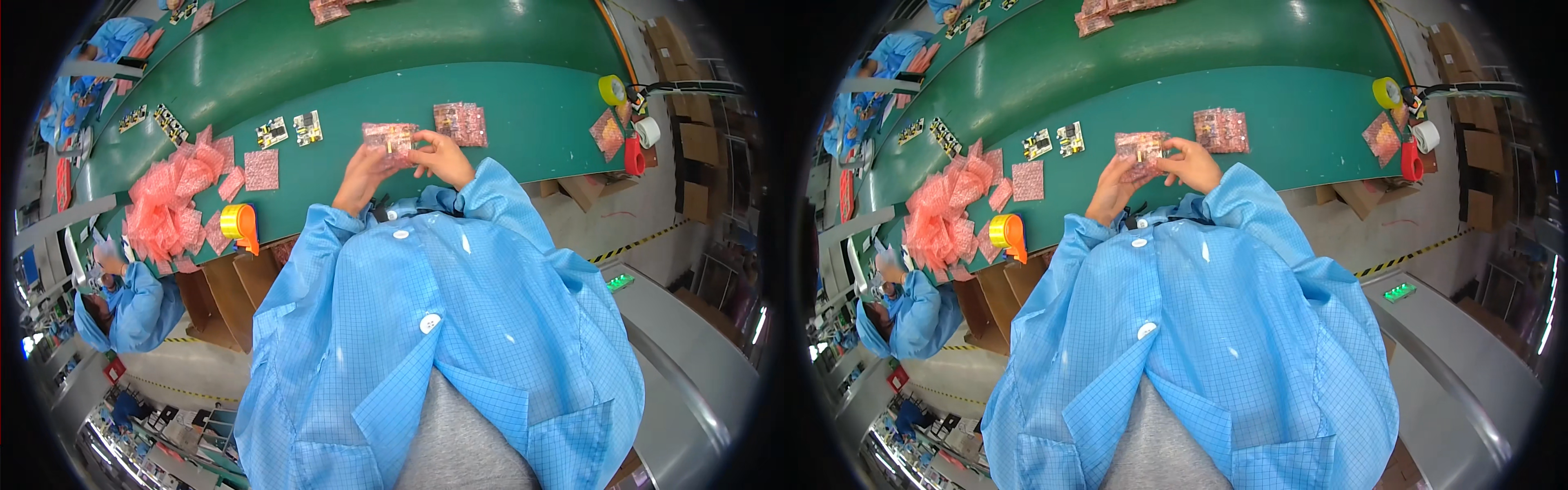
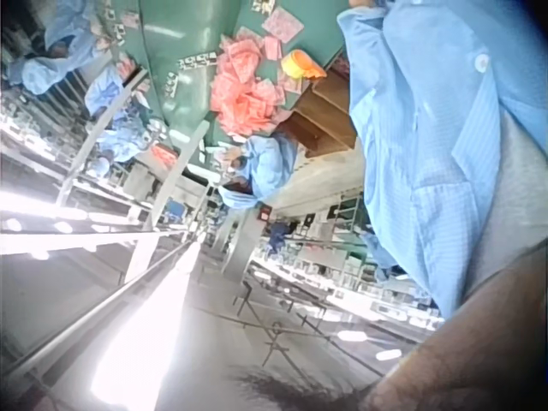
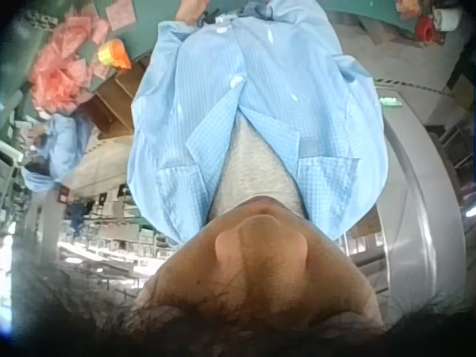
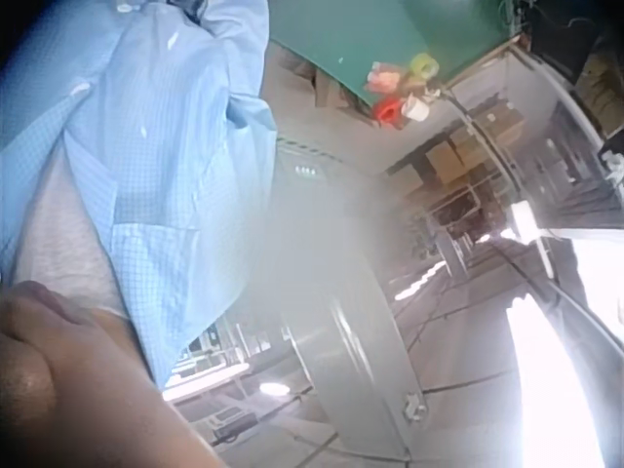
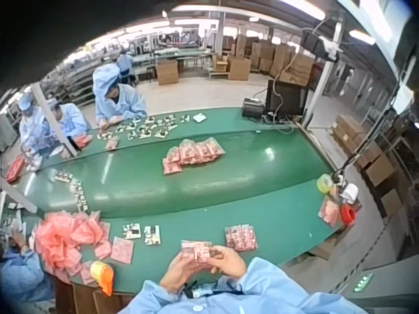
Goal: Packing printed circuit boards into anti-static bubble bags and placing them in a shipping box.
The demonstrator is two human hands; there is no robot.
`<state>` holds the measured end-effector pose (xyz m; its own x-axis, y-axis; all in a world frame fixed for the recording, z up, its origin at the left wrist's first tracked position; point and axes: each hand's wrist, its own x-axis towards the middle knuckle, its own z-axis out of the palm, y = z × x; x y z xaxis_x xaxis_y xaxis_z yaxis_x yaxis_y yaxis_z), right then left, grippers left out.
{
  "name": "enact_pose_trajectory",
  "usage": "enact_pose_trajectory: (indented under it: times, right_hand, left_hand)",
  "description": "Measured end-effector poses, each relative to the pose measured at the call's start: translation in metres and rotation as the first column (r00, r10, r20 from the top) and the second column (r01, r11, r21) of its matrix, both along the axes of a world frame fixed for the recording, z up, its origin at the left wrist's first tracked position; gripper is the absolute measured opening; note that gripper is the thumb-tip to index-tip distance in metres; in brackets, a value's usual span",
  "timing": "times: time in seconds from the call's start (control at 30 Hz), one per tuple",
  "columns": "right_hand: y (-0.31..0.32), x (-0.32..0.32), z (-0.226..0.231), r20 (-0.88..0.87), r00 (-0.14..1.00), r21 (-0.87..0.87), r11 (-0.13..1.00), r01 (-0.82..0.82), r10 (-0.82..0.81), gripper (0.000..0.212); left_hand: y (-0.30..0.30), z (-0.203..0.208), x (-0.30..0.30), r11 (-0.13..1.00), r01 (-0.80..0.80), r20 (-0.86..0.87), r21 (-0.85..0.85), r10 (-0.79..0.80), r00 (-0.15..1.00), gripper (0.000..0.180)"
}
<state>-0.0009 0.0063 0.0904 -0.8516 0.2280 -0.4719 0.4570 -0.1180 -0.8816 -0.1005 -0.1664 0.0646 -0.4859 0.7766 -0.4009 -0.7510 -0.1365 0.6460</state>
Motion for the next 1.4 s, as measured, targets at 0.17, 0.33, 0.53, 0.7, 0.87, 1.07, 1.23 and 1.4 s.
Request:
enact_pose_trajectory:
  times: [0.17, 0.33, 0.53, 0.7, 0.87, 1.07, 1.23, 1.4]
  right_hand:
    - [0.031, 0.001, -0.022, 0.078, 0.997, 0.037, 0.999, -0.013, 0.010, 0.039]
    - [0.078, 0.005, -0.051, -0.100, 0.900, 0.105, 0.895, 0.433, -0.424, 0.031]
    - [0.161, 0.069, -0.151, 0.149, 0.834, 0.526, 0.757, 0.388, -0.531, 0.078]
    - [0.136, 0.046, -0.154, 0.137, 0.903, 0.481, 0.824, 0.299, -0.407, 0.095]
    - [0.146, 0.041, -0.153, 0.340, 0.890, 0.580, 0.813, 0.056, -0.304, 0.092]
    - [0.115, -0.016, -0.119, 0.426, 0.867, 0.633, 0.770, -0.083, -0.258, 0.117]
    - [0.127, -0.005, -0.136, 0.385, 0.871, 0.602, 0.798, 0.014, -0.305, 0.111]
    - [0.132, -0.002, -0.136, 0.322, 0.925, 0.567, 0.824, -0.018, -0.202, 0.107]
  left_hand:
    - [0.039, -0.039, -0.009, 0.997, 0.049, 0.157, 0.060, -0.058, 0.986, 0.035]
    - [0.078, -0.078, -0.016, 0.994, -0.062, 0.309, 0.089, 0.031, 0.951, 0.029]
    - [0.117, -0.106, 0.007, 0.641, 0.464, 0.126, -0.611, -0.500, 0.857, 0.075]
    - [0.114, -0.096, 0.008, 0.668, -0.463, -0.812, -0.583, -0.492, 0.312, 0.103]
    - [0.147, -0.075, 0.003, 0.535, -0.321, -0.619, -0.782, -0.729, 0.292, 0.089]
    - [0.122, -0.128, -0.027, 0.599, -0.276, -0.561, -0.752, -0.361, 0.745, 0.062]
    - [0.146, -0.107, -0.002, 0.685, -0.187, -0.554, -0.704, -0.365, 0.748, 0.060]
    - [0.141, -0.087, -0.007, 0.675, -0.127, -0.410, -0.727, -0.278, 0.869, 0.064]
